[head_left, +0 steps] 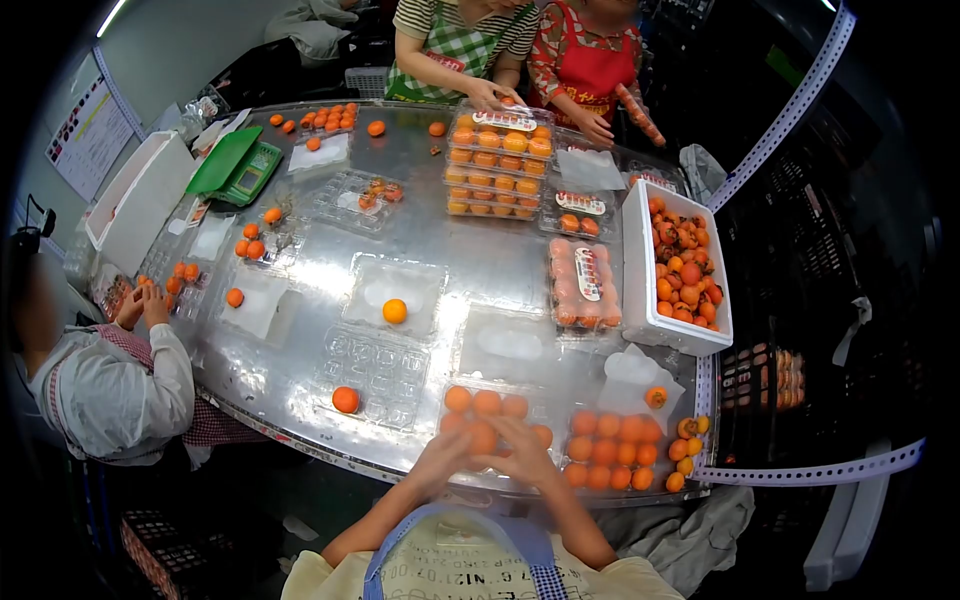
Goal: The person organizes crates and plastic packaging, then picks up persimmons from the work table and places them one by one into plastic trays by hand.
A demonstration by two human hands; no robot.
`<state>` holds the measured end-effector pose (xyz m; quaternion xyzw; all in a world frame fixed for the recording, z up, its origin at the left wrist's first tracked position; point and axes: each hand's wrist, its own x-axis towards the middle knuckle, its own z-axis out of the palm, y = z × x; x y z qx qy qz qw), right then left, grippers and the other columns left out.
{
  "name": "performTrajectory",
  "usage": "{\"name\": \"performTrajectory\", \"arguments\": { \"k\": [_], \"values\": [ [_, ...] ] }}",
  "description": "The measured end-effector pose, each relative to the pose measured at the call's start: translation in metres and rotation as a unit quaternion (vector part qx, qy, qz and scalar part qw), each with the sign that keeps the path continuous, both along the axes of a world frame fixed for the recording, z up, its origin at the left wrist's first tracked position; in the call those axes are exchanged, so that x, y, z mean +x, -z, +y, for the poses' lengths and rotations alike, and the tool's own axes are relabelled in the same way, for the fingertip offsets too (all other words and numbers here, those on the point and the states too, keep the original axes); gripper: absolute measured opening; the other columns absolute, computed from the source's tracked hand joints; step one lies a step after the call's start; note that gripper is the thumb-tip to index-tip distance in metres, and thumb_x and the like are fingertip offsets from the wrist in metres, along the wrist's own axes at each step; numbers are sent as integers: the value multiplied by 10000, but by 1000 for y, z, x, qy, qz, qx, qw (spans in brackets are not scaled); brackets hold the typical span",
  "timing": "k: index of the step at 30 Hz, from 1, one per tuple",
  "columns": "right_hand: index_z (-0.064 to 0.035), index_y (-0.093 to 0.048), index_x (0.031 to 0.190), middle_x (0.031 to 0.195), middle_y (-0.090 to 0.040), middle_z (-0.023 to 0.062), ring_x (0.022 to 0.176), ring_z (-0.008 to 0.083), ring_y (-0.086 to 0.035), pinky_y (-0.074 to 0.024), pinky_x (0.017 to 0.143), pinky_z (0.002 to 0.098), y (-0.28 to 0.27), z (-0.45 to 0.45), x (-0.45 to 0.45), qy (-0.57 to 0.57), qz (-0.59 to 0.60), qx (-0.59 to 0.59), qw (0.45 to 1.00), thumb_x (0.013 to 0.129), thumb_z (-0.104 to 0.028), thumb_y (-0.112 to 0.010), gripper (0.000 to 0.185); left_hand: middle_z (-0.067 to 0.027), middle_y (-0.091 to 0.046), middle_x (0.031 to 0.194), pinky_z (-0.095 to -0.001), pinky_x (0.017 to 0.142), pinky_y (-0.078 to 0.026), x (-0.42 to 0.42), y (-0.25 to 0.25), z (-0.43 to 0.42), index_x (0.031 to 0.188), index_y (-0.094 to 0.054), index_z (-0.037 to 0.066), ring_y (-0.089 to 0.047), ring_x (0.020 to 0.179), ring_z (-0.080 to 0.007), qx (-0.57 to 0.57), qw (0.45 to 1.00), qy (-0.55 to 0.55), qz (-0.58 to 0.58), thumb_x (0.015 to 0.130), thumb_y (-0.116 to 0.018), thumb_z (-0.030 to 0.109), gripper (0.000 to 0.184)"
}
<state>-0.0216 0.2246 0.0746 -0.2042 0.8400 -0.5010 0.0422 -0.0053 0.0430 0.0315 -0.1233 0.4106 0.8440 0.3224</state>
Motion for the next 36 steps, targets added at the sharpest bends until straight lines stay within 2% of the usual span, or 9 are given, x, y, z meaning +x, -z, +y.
{"name": "performTrajectory", "arguments": {
  "k": [5, 8, 14, 17, 23, 26, 29, 32, 36],
  "values": [
    [-57, -517, 1229, 1151, -568, 120, 971, 231, -577, -471, 802, 312, -7, 4, 0, -7, -51, -20, 998, 690, -231, -763, 617, -141, -560, 1126, -350, 887, -471, -2, -10, -2, 1201, -458, -29, -573, 1022, -217, -31, 999, 19, 8, 945, -450, 284, 404],
    [-50, -540, 1203, 1150, -576, 105, 927, 192, -586, -478, 770, 280, -6, 5, 1, -1, -29, -49, 998, 695, -197, -762, 574, -151, -535, 1149, -347, 807, -493, -2, -5, -4, 1233, -434, -52, -583, 963, -245, -13, 1000, 19, -8, 939, -453, 281, 445],
    [-37, -587, 1124, 930, -600, 48, 805, 121, -567, -458, 699, 244, -2, 7, 1, -4, -54, -94, 994, 706, -117, -749, 455, -150, -550, 1148, -335, 816, -476, -5, -14, -6, 1210, -442, -43, -566, 1006, -209, 4, 1000, 26, 10, 942, -388, 417, 535],
    [-32, -598, 1090, 856, -575, 27, 766, 108, -555, -447, 672, 239, -5, 5, 2, 8, -62, -102, 993, 705, -102, -748, 419, -135, -555, 1124, -323, 772, -477, -4, -12, -6, 1206, -444, -28, -566, 974, -198, -7, 999, 31, 11, 942, -373, 437, 539],
    [-22, -595, 1060, 879, -576, 31, 781, 110, -556, -445, 655, 241, 4, 5, 3, 1, -99, -108, 989, 692, -133, -762, 418, -102, -562, 1029, -311, 674, -464, -4, -28, -2, 1177, -448, 28, -556, 859, -182, -24, 999, 36, 0, 946, -282, 498, 549],
    [-34, -582, 1087, 998, -565, 57, 896, 161, -550, -450, 734, 276, 5, 3, 2, -4, -122, -87, 989, 685, -193, -769, 472, -100, -560, 1018, -308, 659, -460, -4, -27, -2, 1180, -438, 40, -552, 841, -178, -25, 999, 42, 1, 945, -251, 514, 561],
    [-51, -569, 1123, 1133, -523, 83, 1046, 223, -492, -411, 865, 322, 7, -2, 1, -27, -65, -73, 995, 686, -262, -765, 524, -102, -565, 1030, -303, 643, -454, -5, -27, -4, 1200, -429, 42, -557, 851, -171, -33, 997, 62, 30, 950, -234, 506, 562],
    [-56, -567, 1137, 1191, -496, 91, 1121, 258, -435, -347, 954, 354, -7, -7, 0, -77, -72, -50, 993, 697, -288, -754, 531, -106, -545, 1108, -325, 723, -472, -3, -12, -6, 1244, -400, 43, -557, 955, -181, -56, 994, 78, 49, 959, -227, 481, 550],
    [-51, -565, 1143, 1187, -499, 90, 1132, 258, -431, -343, 959, 362, -3, -8, 2, -83, -68, -57, 993, 689, -300, -757, 552, -116, -492, 1208, -356, 866, -448, -3, -4, -2, 1289, -365, 54, -509, 1100, -201, -89, 990, 72, 82, 966, -228, 461, 537]
  ]
}}
